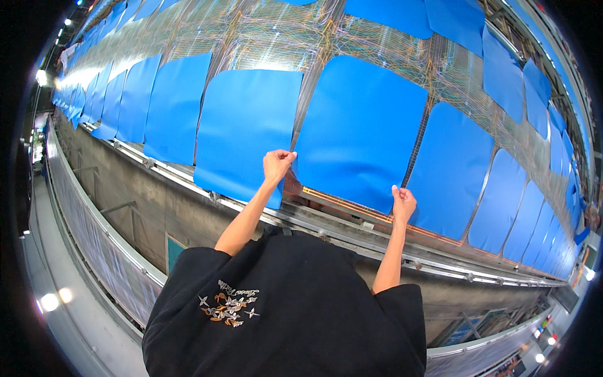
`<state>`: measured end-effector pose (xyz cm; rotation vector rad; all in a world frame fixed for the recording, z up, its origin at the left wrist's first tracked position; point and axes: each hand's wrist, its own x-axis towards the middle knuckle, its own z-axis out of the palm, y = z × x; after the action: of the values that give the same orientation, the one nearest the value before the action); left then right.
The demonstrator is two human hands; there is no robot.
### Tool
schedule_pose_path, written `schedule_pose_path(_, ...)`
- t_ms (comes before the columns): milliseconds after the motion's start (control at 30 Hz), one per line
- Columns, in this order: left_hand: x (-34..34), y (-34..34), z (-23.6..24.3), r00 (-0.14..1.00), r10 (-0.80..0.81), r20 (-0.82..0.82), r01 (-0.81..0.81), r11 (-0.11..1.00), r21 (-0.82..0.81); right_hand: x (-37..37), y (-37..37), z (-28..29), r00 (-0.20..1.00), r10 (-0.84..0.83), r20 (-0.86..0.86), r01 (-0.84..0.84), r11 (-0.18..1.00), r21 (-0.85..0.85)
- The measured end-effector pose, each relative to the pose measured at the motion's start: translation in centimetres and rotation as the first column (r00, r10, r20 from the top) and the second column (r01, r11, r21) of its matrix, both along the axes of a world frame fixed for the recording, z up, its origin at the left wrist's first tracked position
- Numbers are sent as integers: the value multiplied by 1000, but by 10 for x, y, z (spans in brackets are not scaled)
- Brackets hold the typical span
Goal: The person repeatedly places blue protective film sheets onto a large curved metallic surface, smoothing each sheet with both hands to remove air bubbles. The person handles the sheets one at a time, aligning them along the grid lines of the surface.
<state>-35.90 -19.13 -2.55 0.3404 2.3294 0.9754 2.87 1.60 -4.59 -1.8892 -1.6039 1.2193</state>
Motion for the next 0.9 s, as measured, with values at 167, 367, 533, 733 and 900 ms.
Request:
schedule_pose_path(167, -8, -2, -12, 999, -11, 39, 12, 1000, -9, -1, 0, -7, 999, -19, -47, 19, 1000, 4)
schedule_pose_path(367, -11, 0, -11, 998, -34, 44, 36, 999, -26, 6, 4, -11, 998, 9, -61, -9, 1000, -5)
schedule_pose_path(533, -13, -2, -15, 999, -34, 35, 35, 999, -34, 2, 8, -7, 1000, 23, -4, -23, 998, -56)
schedule_pose_path(733, -15, 2, -6, 996, -59, 68, 63, 996, -68, 0, 10, -4, 1000, 16, 26, -14, 998, -68)
schedule_pose_path(900, -16, 5, -4, 995, -63, 72, 69, 994, -86, 0, 11, -5, 999, 30, 23, -30, 999, -28)
